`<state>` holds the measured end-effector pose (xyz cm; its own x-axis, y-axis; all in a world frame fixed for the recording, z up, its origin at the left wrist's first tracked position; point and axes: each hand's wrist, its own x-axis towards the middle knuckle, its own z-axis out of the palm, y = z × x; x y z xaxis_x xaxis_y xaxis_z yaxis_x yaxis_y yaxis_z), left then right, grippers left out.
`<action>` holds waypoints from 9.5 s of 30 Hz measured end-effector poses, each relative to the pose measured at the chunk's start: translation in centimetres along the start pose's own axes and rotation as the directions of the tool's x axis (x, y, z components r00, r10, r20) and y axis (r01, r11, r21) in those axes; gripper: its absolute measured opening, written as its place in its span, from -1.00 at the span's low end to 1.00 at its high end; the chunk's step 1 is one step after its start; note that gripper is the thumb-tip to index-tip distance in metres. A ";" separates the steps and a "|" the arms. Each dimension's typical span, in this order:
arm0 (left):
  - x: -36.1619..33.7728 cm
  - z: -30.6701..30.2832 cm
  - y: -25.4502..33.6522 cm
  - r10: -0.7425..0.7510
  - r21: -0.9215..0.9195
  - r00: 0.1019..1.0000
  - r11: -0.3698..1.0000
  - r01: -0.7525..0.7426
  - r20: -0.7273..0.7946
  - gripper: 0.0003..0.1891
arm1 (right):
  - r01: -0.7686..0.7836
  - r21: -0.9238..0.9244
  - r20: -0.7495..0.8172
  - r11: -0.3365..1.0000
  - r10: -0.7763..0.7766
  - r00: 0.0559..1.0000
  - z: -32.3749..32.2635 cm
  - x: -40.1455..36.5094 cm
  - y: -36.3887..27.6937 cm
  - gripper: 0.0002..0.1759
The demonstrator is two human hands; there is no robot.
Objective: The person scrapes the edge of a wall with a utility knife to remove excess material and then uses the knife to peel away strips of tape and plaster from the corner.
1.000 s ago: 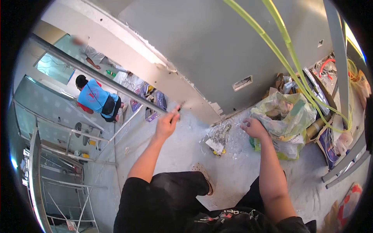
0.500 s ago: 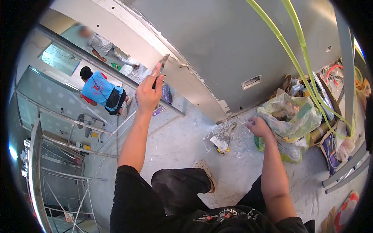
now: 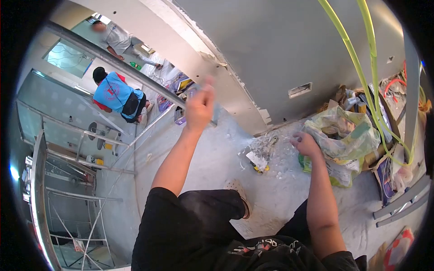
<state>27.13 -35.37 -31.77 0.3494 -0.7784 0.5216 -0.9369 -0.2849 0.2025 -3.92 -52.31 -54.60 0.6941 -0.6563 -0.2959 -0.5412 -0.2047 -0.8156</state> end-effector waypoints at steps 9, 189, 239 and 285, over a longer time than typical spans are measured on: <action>-1.8 -3.1 -2.5 0.237 -0.093 0.962 0.964 -0.250 -0.137 -0.64 | 0.050 0.028 -0.041 0.998 -0.049 0.998 -0.1 0.5 0.6 -0.44; 3.6 -4.3 1.0 0.341 0.045 0.923 0.940 -0.338 -0.176 -0.62 | 0.050 0.043 -0.032 0.998 -0.048 0.998 -1.1 0.2 0.6 -0.48; 4.2 -3.5 -0.1 0.432 0.005 0.887 0.899 -0.438 -0.164 -0.57 | 0.027 -0.034 -0.046 0.999 -0.029 0.999 -0.2 0.8 1.8 -0.46; -6.8 3.3 -3.0 0.237 -0.149 0.971 0.959 -0.240 -0.040 -0.58 | 0.000 -0.009 0.009 1.000 0.000 1.000 -0.4 0.3 1.2 -0.46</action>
<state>27.54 -31.06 -38.60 0.1174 -0.8004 0.5878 -0.9813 -0.0026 0.1924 -4.50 -53.02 -55.45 0.6983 -0.6496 -0.3005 -0.5454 -0.2111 -0.8112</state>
